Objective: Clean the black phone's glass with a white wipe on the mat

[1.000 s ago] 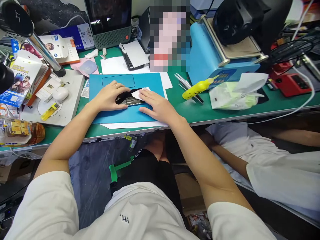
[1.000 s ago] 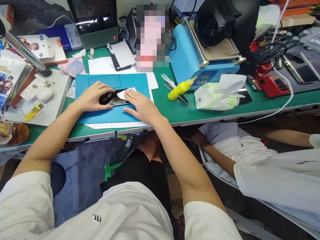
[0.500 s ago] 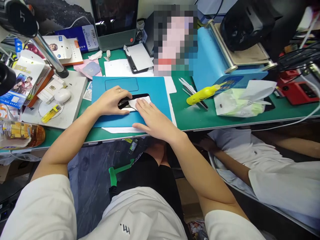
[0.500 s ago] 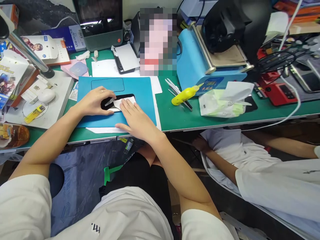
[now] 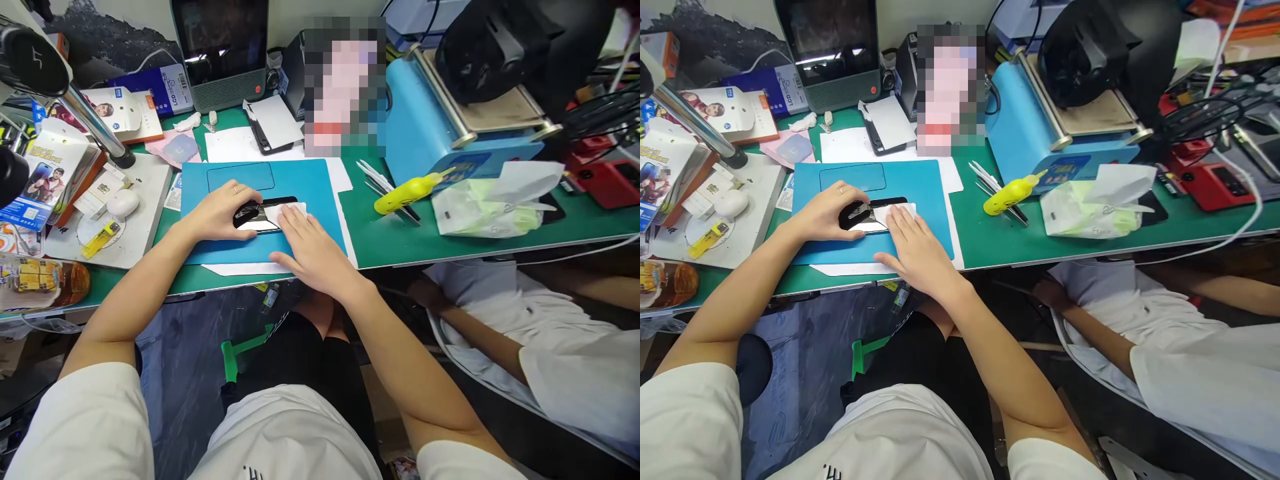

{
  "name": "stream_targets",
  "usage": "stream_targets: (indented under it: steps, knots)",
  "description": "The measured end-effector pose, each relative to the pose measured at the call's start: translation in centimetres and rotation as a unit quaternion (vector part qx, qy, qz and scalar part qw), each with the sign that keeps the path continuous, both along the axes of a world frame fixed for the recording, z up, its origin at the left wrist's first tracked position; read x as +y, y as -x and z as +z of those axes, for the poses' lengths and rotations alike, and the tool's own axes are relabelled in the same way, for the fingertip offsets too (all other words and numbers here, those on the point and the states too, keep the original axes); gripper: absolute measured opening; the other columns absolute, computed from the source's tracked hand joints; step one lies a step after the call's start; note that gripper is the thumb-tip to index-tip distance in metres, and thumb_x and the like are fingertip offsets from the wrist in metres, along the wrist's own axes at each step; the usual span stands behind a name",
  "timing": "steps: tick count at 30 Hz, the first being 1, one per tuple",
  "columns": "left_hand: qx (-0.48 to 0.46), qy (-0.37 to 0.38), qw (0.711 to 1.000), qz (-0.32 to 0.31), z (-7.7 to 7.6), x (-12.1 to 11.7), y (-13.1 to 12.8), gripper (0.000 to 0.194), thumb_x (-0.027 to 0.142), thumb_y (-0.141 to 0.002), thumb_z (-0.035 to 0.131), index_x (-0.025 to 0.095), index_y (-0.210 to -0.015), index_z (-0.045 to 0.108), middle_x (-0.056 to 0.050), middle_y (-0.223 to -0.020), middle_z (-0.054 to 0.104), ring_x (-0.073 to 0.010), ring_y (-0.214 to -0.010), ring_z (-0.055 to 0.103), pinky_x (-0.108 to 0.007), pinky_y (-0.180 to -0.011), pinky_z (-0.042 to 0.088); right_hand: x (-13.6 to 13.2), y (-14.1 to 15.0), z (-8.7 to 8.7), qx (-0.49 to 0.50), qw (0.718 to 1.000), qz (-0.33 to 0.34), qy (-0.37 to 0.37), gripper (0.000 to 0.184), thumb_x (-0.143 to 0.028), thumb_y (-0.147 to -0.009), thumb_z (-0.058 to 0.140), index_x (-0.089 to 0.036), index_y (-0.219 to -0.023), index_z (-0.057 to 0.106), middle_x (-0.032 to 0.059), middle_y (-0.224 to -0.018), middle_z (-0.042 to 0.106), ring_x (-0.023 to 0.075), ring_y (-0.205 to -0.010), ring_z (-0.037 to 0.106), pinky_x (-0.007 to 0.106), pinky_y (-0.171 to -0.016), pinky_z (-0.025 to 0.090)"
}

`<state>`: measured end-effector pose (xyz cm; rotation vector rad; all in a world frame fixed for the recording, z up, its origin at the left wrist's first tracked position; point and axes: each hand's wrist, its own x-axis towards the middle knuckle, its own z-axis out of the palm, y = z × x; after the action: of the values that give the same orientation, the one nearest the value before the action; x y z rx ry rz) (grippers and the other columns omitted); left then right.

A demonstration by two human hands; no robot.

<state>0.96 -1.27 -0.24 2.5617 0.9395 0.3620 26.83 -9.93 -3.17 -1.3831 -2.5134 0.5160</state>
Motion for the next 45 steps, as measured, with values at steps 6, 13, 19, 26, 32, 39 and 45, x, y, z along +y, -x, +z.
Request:
stream_targets:
  steps: [6, 13, 19, 26, 32, 39, 45]
  knots:
    - [-0.005, 0.001, 1.0, -0.001, -0.5, 0.3, 0.3, 0.059, 0.056, -0.084, 0.073, 0.021, -0.131, 0.063, -0.012, -0.129, 0.072, -0.0338, -0.115, 0.061, -0.047, -0.099, 0.05, 1.8, 0.3, -0.7, 0.025, 1.0, -0.012, 0.006, 0.096, -0.077, -0.104, 0.032, -0.011, -0.174, 0.022, 0.0216, -0.181, 0.021, 0.0373, -0.17, 0.016, 0.065, -0.137, 0.018]
    - [-0.033, -0.043, 0.995, 0.085, -0.2, 0.3, 1.1, 0.063, 0.072, -0.096, 0.052, 0.021, -0.129, 0.067, -0.015, -0.131, 0.069, -0.0349, -0.118, 0.062, -0.05, -0.107, 0.045, -1.8, -0.1, -0.8, 0.018, 1.0, -0.02, -0.012, 0.095, -0.076, -0.106, 0.026, -0.007, -0.171, 0.029, 0.0253, -0.179, 0.026, 0.0375, -0.168, 0.022, 0.064, -0.135, 0.023]
    - [-0.036, -0.041, 0.986, 0.156, -0.1, 0.3, 1.2, 0.036, 0.048, -0.097, 0.046, 0.021, -0.096, 0.07, -0.009, -0.095, 0.072, -0.028, -0.092, 0.065, -0.043, -0.087, 0.049, 0.7, 1.3, -0.4, 0.011, 0.999, -0.039, 0.001, 0.096, -0.077, -0.105, 0.025, -0.008, -0.171, 0.031, 0.0243, -0.179, 0.026, 0.0367, -0.169, 0.021, 0.063, -0.136, 0.022]
    - [-0.04, -0.019, 0.984, 0.172, -0.2, 0.5, 1.2, 0.031, 0.038, -0.085, 0.045, 0.021, -0.089, 0.07, -0.008, -0.094, 0.075, -0.0269, -0.087, 0.067, -0.04, -0.075, 0.046, -2.7, 1.3, -0.1, 0.003, 0.997, -0.075, -0.01, 0.101, -0.075, -0.106, 0.017, 0.003, -0.167, 0.033, 0.0274, -0.177, 0.029, 0.0389, -0.167, 0.026, 0.062, -0.135, 0.025]
    - [-0.033, -0.012, 0.982, 0.185, -0.5, 0.7, 1.2, 0.032, 0.035, -0.083, 0.045, 0.022, -0.092, 0.073, -0.007, -0.096, 0.079, -0.0272, -0.09, 0.069, -0.04, -0.078, 0.048, 0.0, 1.4, -0.2, 0.017, 0.999, -0.051, -0.009, 0.098, -0.079, -0.104, 0.028, -0.009, -0.172, 0.029, 0.0244, -0.178, 0.026, 0.04, -0.168, 0.023, 0.069, -0.134, 0.022]
    - [-0.04, 0.0, 0.978, 0.207, -0.7, 0.6, 0.7, 0.038, 0.033, -0.087, 0.039, 0.02, -0.097, 0.073, -0.009, -0.102, 0.078, -0.0294, -0.097, 0.07, -0.042, -0.085, 0.052, 0.3, 3.2, 0.0, 0.005, 0.999, -0.036, -0.001, 0.11, -0.083, -0.101, 0.032, 0.004, -0.169, 0.027, 0.0307, -0.179, 0.018, 0.042, -0.169, 0.017, 0.064, -0.136, 0.02]
    - [-0.07, -0.023, 0.974, 0.214, -0.9, 0.5, 0.5, 0.04, 0.028, -0.09, 0.037, 0.021, -0.111, 0.07, -0.008, -0.106, 0.075, -0.0275, -0.102, 0.067, -0.042, -0.096, 0.051, 1.3, 3.4, 0.7, 0.023, 1.0, 0.008, 0.018, 0.109, -0.084, -0.1, 0.033, -0.002, -0.171, 0.026, 0.0252, -0.18, 0.018, 0.038, -0.17, 0.013, 0.061, -0.138, 0.018]
